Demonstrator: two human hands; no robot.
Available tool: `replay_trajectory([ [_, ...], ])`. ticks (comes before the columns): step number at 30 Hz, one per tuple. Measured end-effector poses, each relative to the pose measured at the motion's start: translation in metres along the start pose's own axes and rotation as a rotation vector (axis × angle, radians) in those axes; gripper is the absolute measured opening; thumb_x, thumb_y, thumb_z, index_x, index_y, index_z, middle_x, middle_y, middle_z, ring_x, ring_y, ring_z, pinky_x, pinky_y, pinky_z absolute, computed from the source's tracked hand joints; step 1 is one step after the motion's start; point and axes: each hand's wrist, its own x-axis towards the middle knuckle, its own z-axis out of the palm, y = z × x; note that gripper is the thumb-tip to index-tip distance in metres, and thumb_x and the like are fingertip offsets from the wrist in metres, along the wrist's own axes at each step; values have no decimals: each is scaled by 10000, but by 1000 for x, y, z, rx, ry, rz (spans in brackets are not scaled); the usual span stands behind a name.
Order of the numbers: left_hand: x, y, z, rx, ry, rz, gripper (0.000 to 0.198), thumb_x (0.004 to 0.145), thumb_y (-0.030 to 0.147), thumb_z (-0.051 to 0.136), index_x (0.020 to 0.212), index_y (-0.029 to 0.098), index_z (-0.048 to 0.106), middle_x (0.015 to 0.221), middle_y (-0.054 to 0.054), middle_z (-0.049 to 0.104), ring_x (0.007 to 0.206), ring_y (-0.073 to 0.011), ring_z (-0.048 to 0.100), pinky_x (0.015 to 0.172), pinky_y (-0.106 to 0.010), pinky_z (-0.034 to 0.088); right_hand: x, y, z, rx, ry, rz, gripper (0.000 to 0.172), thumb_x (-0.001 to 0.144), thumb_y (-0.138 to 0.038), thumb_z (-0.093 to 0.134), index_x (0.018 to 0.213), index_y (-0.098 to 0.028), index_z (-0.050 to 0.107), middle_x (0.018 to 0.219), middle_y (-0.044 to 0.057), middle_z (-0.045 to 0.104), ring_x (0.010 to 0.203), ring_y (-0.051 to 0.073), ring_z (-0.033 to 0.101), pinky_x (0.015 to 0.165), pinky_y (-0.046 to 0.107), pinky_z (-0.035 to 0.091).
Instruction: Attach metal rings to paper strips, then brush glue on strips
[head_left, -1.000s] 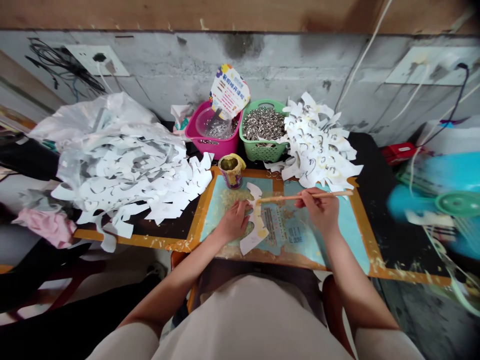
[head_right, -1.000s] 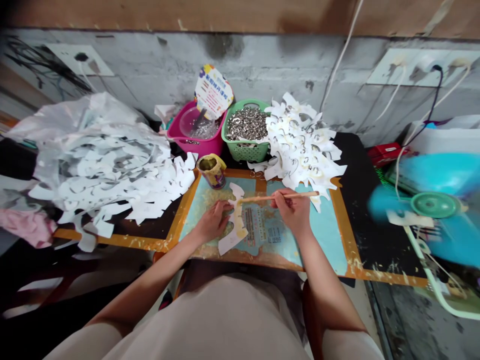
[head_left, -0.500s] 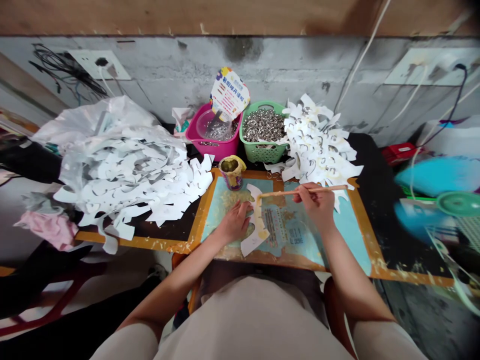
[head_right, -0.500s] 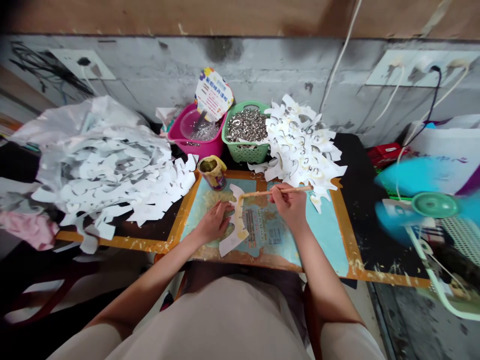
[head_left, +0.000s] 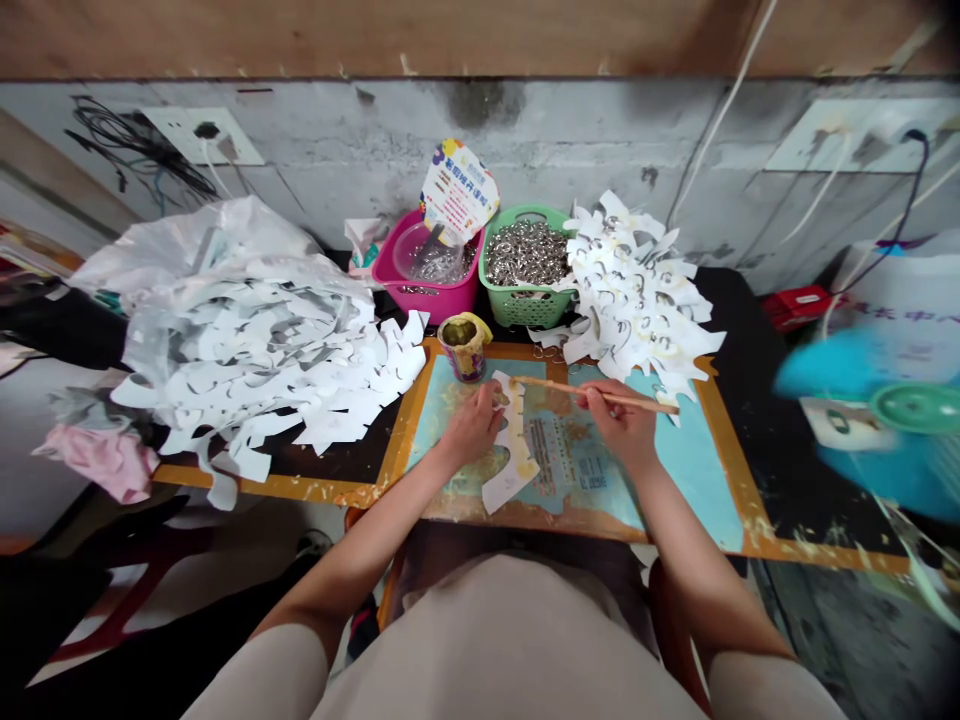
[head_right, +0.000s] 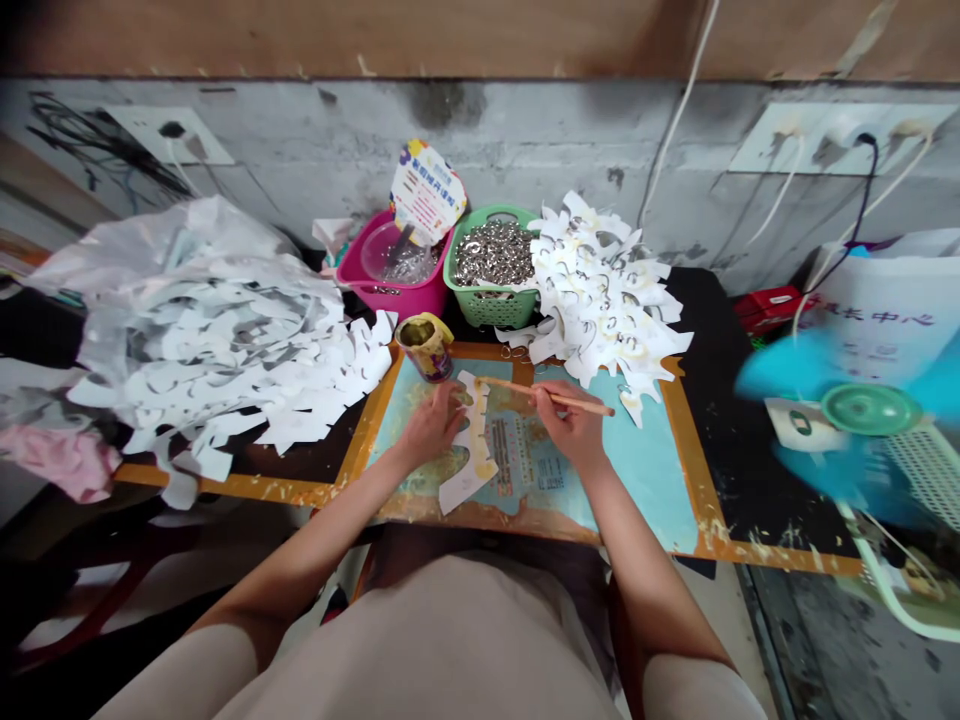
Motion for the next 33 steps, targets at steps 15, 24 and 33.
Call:
replay_trajectory([
  [15, 13, -12, 9, 0, -8, 28, 551, 830, 159, 544, 1332, 166, 318, 1265, -200, 612, 1233, -317, 587, 1016, -525, 490, -22, 13, -22, 45, -174, 86, 139, 888, -341, 668, 940, -258, 766, 885, 50, 759, 762, 220, 749, 695, 333, 630],
  [24, 11, -13, 10, -3, -22, 2, 547, 861, 176, 526, 1353, 173, 287, 1292, -200, 592, 1252, -311, 581, 1010, -512, 503, -13, 5, -32, -7, -179, 71, 120, 859, -323, 684, 826, -229, 751, 766, 42, 754, 661, 217, 739, 598, 312, 605],
  [33, 10, -16, 12, -4, -24, -2, 560, 860, 170, 534, 1360, 175, 282, 1297, -196, 589, 1263, -315, 576, 1021, -511, 500, -11, 0, -30, -75, -158, 13, 127, 879, -301, 651, 836, -228, 745, 756, 41, 751, 665, 208, 725, 594, 306, 583],
])
